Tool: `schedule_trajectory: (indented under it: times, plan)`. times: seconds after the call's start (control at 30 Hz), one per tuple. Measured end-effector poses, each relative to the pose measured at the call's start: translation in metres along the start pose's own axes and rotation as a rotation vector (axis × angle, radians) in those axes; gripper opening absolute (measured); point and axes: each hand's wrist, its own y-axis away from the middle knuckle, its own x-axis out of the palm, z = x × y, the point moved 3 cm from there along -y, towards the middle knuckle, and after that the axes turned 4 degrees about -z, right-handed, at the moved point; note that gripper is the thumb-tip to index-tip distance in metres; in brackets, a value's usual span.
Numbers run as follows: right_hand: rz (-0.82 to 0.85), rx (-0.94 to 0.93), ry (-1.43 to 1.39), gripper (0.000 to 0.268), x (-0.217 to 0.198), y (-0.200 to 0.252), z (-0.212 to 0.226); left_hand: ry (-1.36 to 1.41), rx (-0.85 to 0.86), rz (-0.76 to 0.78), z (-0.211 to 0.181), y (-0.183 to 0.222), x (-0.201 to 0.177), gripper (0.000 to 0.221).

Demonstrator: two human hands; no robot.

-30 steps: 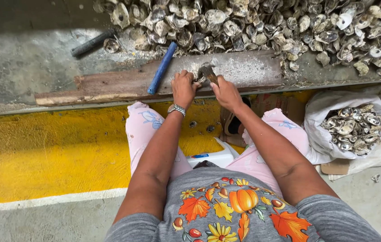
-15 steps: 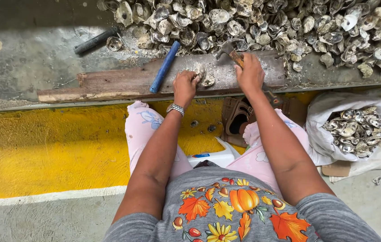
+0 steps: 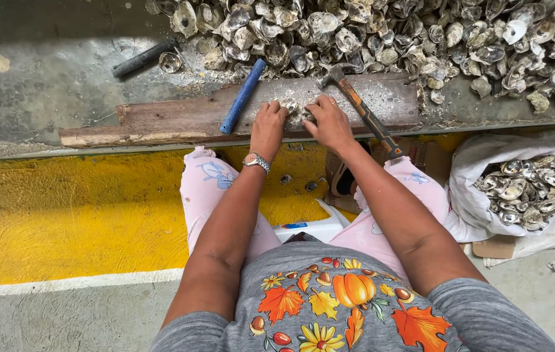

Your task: Shucking a pile of oysters using a hammer and a shucking tool.

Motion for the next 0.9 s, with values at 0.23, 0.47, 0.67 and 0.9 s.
schedule_trajectory:
  times: [0.23, 0.47, 0.67, 0.9]
  plan:
    - [-0.026, 0.379, -0.722, 0.024, 0.004, -0.010, -0.028, -0.032, -0.019, 0.046, -0.010, -0.011, -0.011, 0.006]
    - [0.047, 0.480, -1.359, 0.026, 0.012, -0.012, -0.039, 0.122, -0.160, 0.068, 0.005, -0.004, 0.034, 0.012]
    - [0.064, 0.507, -1.446, 0.020, 0.015, -0.013, -0.042, 0.181, -0.067, -0.017, -0.006, -0.003, 0.005, 0.027]
    - [-0.004, 0.473, -0.929, 0.036, 0.001, -0.018, -0.050, 0.061, -0.149, -0.192, 0.016, -0.018, -0.010, 0.033]
